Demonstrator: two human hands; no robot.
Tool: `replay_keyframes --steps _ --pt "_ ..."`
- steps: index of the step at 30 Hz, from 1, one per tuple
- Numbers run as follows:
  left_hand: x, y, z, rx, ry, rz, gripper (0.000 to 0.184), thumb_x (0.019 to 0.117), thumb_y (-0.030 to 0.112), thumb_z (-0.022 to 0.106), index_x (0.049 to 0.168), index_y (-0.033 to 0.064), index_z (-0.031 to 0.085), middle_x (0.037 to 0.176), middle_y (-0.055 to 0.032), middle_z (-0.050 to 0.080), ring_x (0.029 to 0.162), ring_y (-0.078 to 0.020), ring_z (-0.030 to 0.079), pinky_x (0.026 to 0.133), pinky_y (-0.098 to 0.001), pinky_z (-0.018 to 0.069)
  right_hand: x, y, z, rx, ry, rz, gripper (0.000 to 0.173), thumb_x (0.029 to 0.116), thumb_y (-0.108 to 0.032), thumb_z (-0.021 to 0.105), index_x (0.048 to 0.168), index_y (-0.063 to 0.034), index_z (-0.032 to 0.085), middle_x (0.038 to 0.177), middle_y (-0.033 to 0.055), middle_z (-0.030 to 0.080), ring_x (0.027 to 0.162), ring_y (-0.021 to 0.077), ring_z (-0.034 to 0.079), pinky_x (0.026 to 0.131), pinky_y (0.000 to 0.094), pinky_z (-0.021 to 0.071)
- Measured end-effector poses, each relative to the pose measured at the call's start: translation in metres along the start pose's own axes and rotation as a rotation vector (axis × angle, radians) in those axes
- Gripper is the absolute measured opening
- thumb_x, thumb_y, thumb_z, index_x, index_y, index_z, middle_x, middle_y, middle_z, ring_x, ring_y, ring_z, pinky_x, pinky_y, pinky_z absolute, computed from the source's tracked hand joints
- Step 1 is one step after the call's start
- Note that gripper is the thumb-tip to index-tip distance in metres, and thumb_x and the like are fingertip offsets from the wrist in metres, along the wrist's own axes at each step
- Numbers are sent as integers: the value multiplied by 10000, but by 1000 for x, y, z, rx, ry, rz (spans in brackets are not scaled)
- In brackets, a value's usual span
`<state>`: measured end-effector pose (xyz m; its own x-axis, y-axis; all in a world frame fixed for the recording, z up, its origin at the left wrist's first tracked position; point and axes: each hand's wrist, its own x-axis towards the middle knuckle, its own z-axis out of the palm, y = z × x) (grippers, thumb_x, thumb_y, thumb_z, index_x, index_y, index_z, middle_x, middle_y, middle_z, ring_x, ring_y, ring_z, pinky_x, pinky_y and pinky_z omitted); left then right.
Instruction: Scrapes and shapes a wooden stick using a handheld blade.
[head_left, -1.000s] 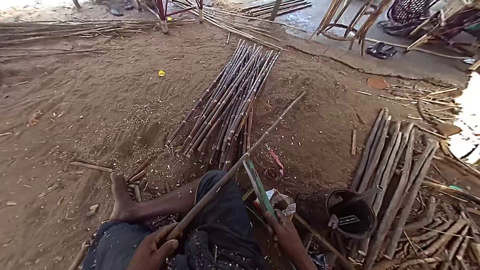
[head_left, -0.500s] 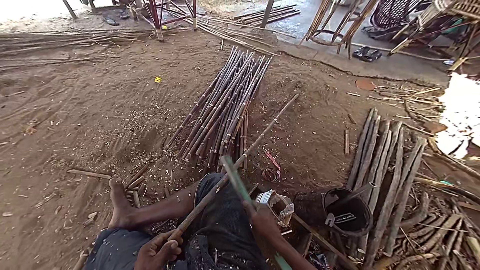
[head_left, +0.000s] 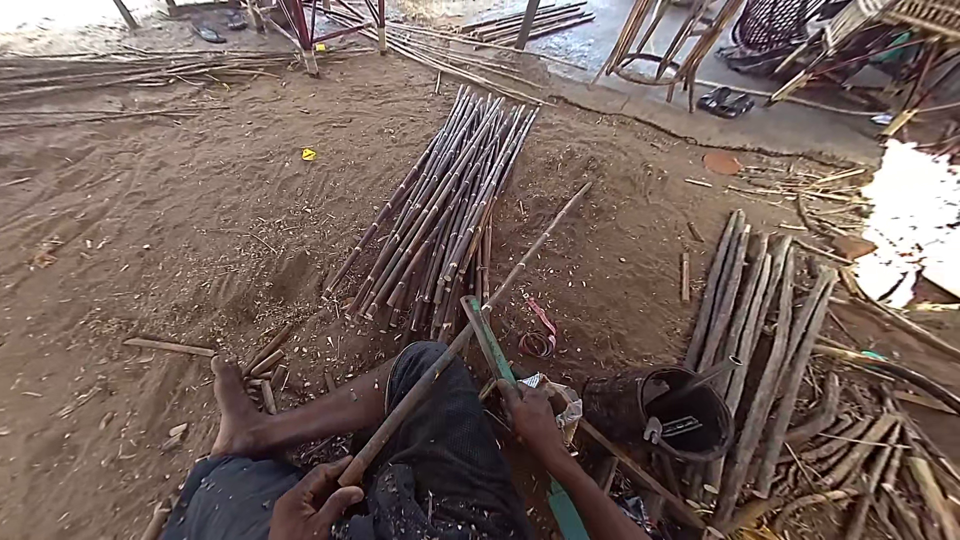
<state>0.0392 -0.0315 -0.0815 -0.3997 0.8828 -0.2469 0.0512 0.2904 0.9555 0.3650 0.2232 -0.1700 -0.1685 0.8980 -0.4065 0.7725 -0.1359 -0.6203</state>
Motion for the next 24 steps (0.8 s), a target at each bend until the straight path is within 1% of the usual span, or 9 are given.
replay_keyframes --steps 4,5,8,10,12,16,20,22,24 --pt "-9 7 -4 118 42 3 390 795 192 895 1129 55 746 936 -42 769 800 -162 729 739 -346 636 -28 -3 0 4 -169 -69 604 923 -785 465 862 -210 638 664 9 591 576 188 594 572 455 533" --pt "-9 6 -3 172 32 13 402 793 232 901 1129 75 746 926 -13 768 786 -131 723 726 -328 632 -17 0 -9 11 -145 -35 586 925 -769 477 853 -210 640 676 9 587 594 186 587 591 454 527" --pt "-9 1 6 188 53 39 414 791 244 904 1138 82 746 938 -1 773 789 -120 731 729 -323 643 -5 7 -17 139 -90 51 608 947 -731 500 883 -148 656 635 41 578 503 193 560 492 423 511" --pt "-8 5 2 219 74 41 400 807 255 892 1141 94 741 939 14 768 797 -108 727 735 -314 640 -35 2 0 -40 -174 -121 613 940 -772 448 867 -197 648 678 19 601 597 196 606 582 474 542" --pt "-9 3 1 217 84 47 390 811 250 889 1135 91 743 939 13 770 804 -110 730 745 -315 642 -47 8 8 -94 -222 -186 598 926 -795 440 825 -232 615 674 -5 579 620 185 592 601 482 520" --pt "-8 -2 9 133 72 42 356 844 238 861 1134 71 739 938 -20 766 795 -148 729 737 -333 641 -11 15 -7 171 -59 54 611 939 -739 508 921 -150 667 642 39 586 511 197 566 493 425 517" --pt "-6 -1 3 62 82 -15 296 880 219 822 1109 51 737 918 -65 760 774 -202 727 717 -363 640 -53 7 12 -134 -178 -187 604 921 -809 422 822 -245 615 674 -13 585 629 181 601 608 493 529" --pt "-5 -3 5 64 67 -8 306 873 221 828 1116 58 739 931 -63 760 788 -197 727 725 -360 639 -28 11 -5 -39 -114 -28 612 926 -784 454 885 -209 658 698 15 612 622 202 614 614 487 551" --pt "-6 -4 10 83 75 27 333 854 232 848 1119 61 740 943 -49 764 806 -175 731 740 -346 639 -14 12 -13 51 -33 56 620 936 -754 487 908 -164 674 666 41 613 549 213 598 541 460 537"
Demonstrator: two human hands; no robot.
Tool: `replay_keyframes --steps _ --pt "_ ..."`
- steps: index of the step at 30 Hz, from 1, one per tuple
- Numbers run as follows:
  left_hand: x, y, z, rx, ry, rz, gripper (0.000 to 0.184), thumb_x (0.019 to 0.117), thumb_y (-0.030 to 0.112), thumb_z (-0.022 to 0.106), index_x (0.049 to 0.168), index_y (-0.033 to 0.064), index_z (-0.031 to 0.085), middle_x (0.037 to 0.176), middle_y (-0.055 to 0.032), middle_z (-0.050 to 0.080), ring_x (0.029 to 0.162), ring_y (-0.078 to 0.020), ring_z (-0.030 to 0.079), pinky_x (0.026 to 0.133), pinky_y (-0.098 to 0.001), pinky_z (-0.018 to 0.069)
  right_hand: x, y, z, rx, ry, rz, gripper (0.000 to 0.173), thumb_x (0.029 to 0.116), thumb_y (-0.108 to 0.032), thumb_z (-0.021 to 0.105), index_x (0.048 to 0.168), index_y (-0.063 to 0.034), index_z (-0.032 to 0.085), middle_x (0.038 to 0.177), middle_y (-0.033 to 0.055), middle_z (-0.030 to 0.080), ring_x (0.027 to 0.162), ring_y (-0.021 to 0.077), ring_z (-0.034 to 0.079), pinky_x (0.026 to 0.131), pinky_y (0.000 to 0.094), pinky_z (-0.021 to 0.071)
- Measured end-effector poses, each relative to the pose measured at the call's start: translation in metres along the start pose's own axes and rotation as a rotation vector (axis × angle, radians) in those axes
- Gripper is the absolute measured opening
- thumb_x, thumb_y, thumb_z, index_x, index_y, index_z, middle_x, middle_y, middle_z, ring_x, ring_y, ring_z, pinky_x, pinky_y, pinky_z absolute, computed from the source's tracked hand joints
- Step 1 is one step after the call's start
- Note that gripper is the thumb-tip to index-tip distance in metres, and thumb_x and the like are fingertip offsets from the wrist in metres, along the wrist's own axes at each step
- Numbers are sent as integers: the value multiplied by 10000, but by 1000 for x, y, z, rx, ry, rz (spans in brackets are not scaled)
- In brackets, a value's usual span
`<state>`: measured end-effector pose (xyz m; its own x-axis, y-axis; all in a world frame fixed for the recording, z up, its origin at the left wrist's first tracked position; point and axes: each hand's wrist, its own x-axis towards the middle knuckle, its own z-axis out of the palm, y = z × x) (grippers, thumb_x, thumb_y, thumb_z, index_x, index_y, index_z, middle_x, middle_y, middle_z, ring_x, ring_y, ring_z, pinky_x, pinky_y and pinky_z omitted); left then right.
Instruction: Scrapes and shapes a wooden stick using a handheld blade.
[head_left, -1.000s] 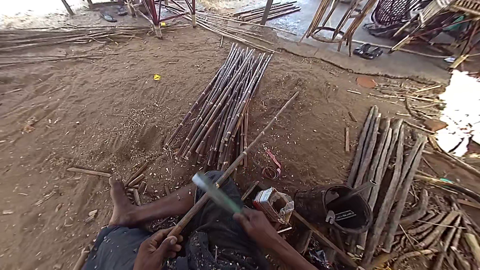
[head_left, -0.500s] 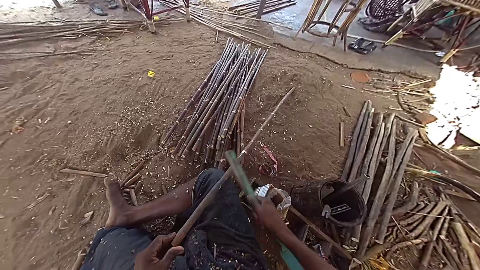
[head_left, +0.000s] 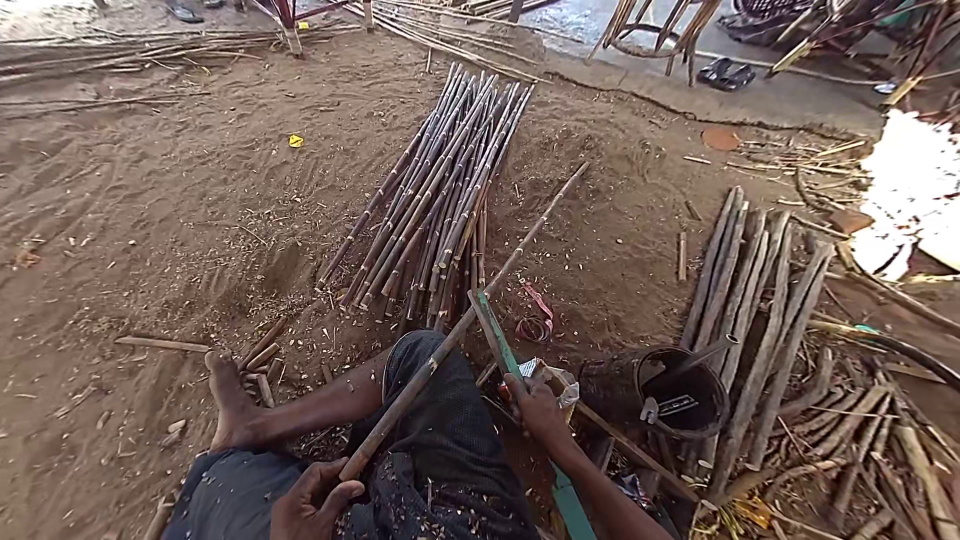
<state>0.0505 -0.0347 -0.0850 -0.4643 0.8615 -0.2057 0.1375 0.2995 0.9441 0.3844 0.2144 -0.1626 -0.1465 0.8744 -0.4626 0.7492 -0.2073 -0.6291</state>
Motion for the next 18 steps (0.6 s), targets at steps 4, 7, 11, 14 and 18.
replay_keyframes --steps 4,7,11,14,18 --pt "-5 3 -7 63 0 42 359 824 218 877 1120 66 741 937 -30 766 790 -149 726 732 -328 636 -23 -10 3 -52 -176 -98 603 927 -780 465 876 -208 649 665 13 587 577 194 587 581 453 527" --pt "-5 0 -1 62 0 35 354 831 223 871 1115 63 733 929 -27 760 783 -145 721 724 -326 633 3 -1 -11 44 -100 -6 587 931 -744 510 911 -180 674 651 30 588 532 194 565 535 434 511" --pt "-3 7 -6 164 -7 23 444 839 308 863 1194 100 698 961 19 759 808 -107 722 740 -319 637 -51 -6 19 -217 -268 -289 607 911 -815 441 790 -239 588 662 -8 560 615 188 581 579 495 508" --pt "0 10 -4 316 -121 82 582 854 340 848 1327 95 613 1054 30 741 860 -83 723 792 -319 647 -27 -8 -1 52 -218 -127 571 947 -732 500 899 -185 658 645 16 565 533 180 551 531 430 510" --pt "-3 13 4 232 -85 18 297 983 293 702 1216 109 685 893 54 753 719 -90 722 676 -306 652 26 3 -23 609 80 170 515 1006 -602 541 919 -100 615 568 33 468 405 149 419 378 337 425"
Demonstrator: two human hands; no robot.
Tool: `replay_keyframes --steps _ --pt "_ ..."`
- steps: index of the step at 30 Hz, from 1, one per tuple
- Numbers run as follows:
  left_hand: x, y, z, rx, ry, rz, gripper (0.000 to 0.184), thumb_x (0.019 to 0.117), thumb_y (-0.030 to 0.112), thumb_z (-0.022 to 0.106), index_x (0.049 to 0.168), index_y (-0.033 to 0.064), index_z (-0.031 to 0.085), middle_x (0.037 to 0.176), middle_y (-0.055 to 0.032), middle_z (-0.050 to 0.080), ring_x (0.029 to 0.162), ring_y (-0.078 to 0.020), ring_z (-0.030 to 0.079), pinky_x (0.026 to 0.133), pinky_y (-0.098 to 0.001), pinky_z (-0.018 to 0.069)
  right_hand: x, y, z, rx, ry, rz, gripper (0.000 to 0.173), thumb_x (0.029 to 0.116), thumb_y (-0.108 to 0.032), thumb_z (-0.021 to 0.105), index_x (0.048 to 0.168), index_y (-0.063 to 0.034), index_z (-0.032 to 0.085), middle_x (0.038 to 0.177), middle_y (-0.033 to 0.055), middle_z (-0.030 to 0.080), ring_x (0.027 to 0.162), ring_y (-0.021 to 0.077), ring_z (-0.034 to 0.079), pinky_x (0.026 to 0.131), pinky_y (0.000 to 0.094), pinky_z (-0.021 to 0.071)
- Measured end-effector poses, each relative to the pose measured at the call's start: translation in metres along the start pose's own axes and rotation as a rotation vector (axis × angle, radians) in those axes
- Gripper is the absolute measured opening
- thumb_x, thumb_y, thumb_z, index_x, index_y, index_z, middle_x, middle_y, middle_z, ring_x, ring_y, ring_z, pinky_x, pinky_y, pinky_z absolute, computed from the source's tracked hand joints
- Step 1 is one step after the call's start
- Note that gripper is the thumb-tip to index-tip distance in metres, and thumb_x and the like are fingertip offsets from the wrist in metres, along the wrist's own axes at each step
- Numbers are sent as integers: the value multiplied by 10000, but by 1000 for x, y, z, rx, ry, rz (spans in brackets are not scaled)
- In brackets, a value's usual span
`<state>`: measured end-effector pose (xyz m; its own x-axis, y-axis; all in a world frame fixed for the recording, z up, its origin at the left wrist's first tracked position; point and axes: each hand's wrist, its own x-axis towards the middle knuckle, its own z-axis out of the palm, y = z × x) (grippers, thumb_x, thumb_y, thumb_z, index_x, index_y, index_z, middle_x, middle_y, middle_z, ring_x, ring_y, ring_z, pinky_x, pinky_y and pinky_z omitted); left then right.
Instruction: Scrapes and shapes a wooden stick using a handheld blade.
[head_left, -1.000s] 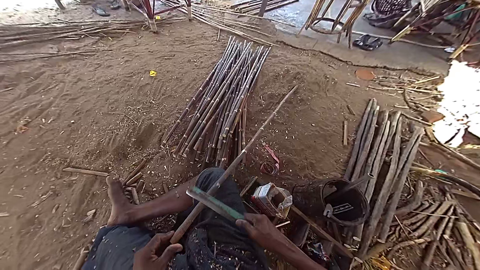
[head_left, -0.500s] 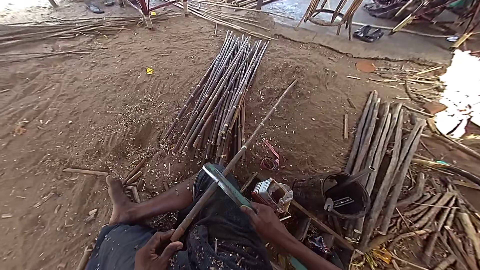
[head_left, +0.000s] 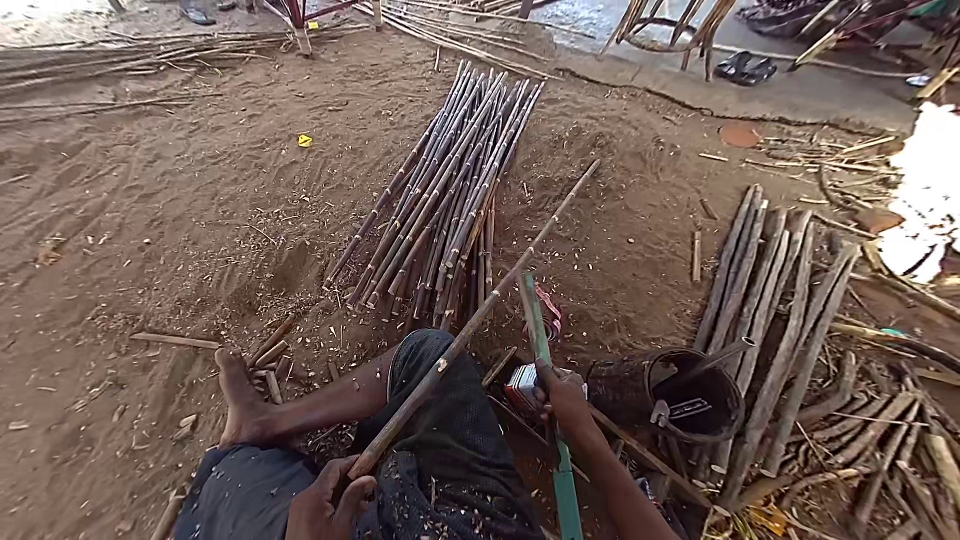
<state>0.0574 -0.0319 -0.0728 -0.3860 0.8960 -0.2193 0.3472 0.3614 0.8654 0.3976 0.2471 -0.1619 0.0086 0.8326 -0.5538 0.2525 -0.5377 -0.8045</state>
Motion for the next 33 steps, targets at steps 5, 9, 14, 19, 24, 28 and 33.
replay_keyframes --steps 5,9,14,19,24,28,33 --pt "4 -10 2 -307 -31 -133 254 1066 204 543 1140 -6 667 825 -99 755 671 -253 737 643 -387 655 -45 52 28 -674 -236 -349 571 935 -770 465 854 -235 645 674 -21 593 606 162 599 604 459 540" --pt "6 -13 4 -313 -16 -129 245 1058 206 557 1124 0 674 815 -100 751 659 -247 731 633 -382 651 -26 35 18 -570 -115 -219 583 939 -736 504 885 -176 658 656 18 595 553 184 585 546 437 529" --pt "1 -11 1 -200 4 -74 235 1005 232 664 1147 46 694 848 -35 755 700 -201 734 665 -368 658 -41 35 18 -663 -259 -260 614 921 -797 456 869 -217 652 667 1 599 584 181 602 590 458 542" --pt "3 -16 7 -212 12 -67 241 997 239 678 1148 53 697 826 -29 756 672 -189 731 635 -348 652 -27 35 8 -439 -225 -109 591 938 -725 533 904 -145 640 629 32 556 484 177 533 478 402 506" --pt "7 -17 4 -186 -1 -103 231 1029 255 623 1130 62 701 808 -22 750 660 -178 724 624 -336 645 -46 51 13 -566 -292 -219 587 940 -743 496 859 -180 640 650 20 574 552 189 572 547 450 523" --pt "9 -22 5 -279 -2 -111 259 1066 238 548 1074 23 693 770 -74 740 615 -217 709 589 -353 631 -29 46 11 -591 -134 -242 597 935 -754 487 883 -184 656 675 12 598 586 181 597 578 453 543" --pt "11 -28 2 -294 -20 -122 282 1071 252 530 1070 23 695 759 -80 733 607 -214 700 580 -349 621 -31 42 15 -595 -172 -235 593 939 -745 489 879 -179 654 680 17 597 583 190 592 574 455 539"
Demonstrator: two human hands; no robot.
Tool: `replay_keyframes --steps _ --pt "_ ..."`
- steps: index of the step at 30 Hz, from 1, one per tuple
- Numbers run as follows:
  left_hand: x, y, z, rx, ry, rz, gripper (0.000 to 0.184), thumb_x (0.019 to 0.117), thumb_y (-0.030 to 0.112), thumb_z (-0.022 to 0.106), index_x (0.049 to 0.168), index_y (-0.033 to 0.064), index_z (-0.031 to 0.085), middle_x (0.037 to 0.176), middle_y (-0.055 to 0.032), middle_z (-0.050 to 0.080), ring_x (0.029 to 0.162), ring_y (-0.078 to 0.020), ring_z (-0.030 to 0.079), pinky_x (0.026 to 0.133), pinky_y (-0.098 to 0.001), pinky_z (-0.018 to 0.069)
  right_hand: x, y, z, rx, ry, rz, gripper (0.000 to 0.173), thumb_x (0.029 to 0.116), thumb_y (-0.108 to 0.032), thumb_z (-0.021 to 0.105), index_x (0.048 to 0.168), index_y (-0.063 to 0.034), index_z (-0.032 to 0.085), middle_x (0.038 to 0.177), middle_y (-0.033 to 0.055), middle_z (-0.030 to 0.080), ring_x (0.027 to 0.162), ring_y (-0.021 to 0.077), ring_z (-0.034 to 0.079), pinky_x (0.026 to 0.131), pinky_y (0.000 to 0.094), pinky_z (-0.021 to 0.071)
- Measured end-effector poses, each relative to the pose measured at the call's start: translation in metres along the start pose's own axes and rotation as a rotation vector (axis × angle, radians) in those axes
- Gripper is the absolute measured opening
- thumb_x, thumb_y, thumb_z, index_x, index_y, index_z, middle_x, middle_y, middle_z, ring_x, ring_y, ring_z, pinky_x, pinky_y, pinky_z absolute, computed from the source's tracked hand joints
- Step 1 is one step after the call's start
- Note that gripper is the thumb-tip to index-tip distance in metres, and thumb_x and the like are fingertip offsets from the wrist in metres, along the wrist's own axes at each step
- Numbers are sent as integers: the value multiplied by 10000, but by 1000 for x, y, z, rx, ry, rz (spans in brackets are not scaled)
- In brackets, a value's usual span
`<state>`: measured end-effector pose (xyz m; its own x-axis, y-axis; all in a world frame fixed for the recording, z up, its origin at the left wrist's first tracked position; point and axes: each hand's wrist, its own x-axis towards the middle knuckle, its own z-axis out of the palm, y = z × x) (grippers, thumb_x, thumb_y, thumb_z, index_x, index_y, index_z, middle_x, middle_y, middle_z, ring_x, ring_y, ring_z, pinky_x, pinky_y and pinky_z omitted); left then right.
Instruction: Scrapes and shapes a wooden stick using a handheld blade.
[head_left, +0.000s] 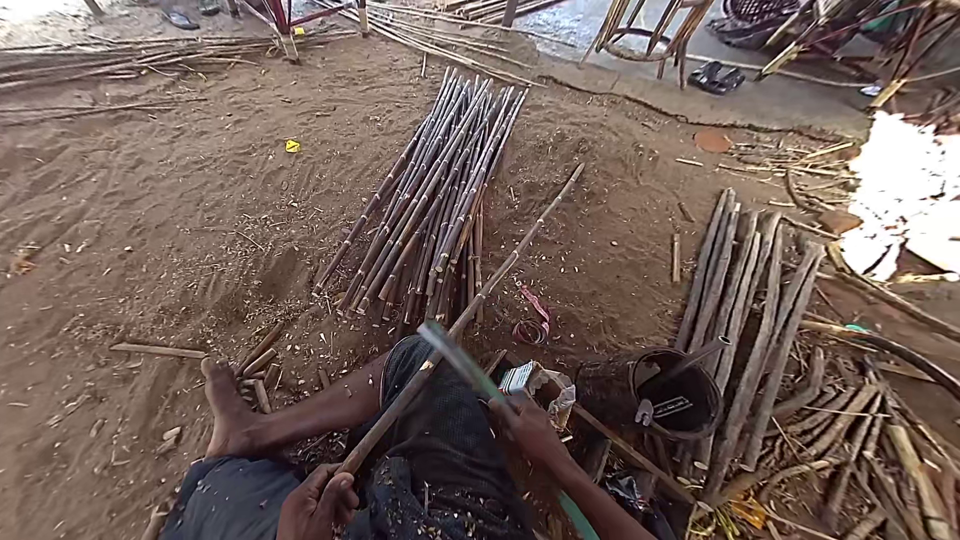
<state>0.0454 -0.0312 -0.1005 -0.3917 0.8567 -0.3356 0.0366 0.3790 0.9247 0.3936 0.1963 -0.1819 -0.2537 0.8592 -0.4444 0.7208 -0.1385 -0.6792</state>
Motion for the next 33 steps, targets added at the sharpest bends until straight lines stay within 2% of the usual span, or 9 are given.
replay_keyframes --steps 2,5,10,13,18,21,25,29,33 --pt "-2 -1 3 -40 -3 10 316 1085 249 492 1058 7 692 748 -91 730 593 -215 696 567 -345 615 11 5 -1 99 67 65 610 927 -750 513 897 -156 652 649 30 582 521 191 567 510 435 526" --pt "1 0 -2 -40 8 -6 376 1097 293 457 1053 11 702 739 -99 724 583 -221 684 559 -349 605 -19 -7 19 -189 -104 -190 590 939 -784 430 805 -236 605 670 -23 574 626 169 592 611 479 521" --pt "5 -3 2 -127 -15 -27 436 1106 314 420 1035 1 714 686 -105 701 536 -197 653 517 -321 573 15 -6 1 149 40 70 597 936 -725 531 885 -142 650 637 33 568 506 187 554 495 421 518" --pt "7 -2 -4 -178 -3 -68 492 1113 356 402 1053 -16 718 682 -133 691 524 -206 639 496 -321 560 -14 -16 22 -179 -120 -166 596 929 -791 436 780 -237 594 664 -19 567 622 174 586 608 481 517" --pt "9 -6 2 -231 -25 -98 520 1120 352 366 1058 -28 715 653 -116 673 500 -174 616 480 -295 539 13 -10 3 204 19 86 574 956 -694 534 893 -133 638 626 31 544 501 181 535 491 402 506" --pt "11 -5 -1 -265 -9 -130 543 1130 333 327 1071 -45 713 641 -121 656 487 -166 590 460 -291 518 -15 -20 19 -175 -123 -159 594 939 -777 438 799 -223 601 670 -11 572 625 178 587 618 474 516" --pt "10 -4 3 -300 -18 -159 565 1133 339 304 1043 -42 711 602 -92 627 466 -144 566 452 -277 501 16 -7 0 199 5 112 568 949 -705 533 948 -150 653 635 18 537 495 170 518 481 394 494" --pt "12 -2 1 -374 1 -205 631 1129 409 278 1000 -34 708 571 -72 583 442 -128 520 434 -267 473 -12 -16 19 -159 -129 -143 597 929 -789 445 794 -229 603 671 -13 572 626 181 587 614 483 517" --pt "13 -2 4 -416 -28 -247 649 1129 417 255 983 -35 698 555 -61 568 428 -114 511 422 -253 463 19 -6 2 237 5 102 581 958 -704 520 959 -135 636 628 29 526 481 178 516 460 400 493"
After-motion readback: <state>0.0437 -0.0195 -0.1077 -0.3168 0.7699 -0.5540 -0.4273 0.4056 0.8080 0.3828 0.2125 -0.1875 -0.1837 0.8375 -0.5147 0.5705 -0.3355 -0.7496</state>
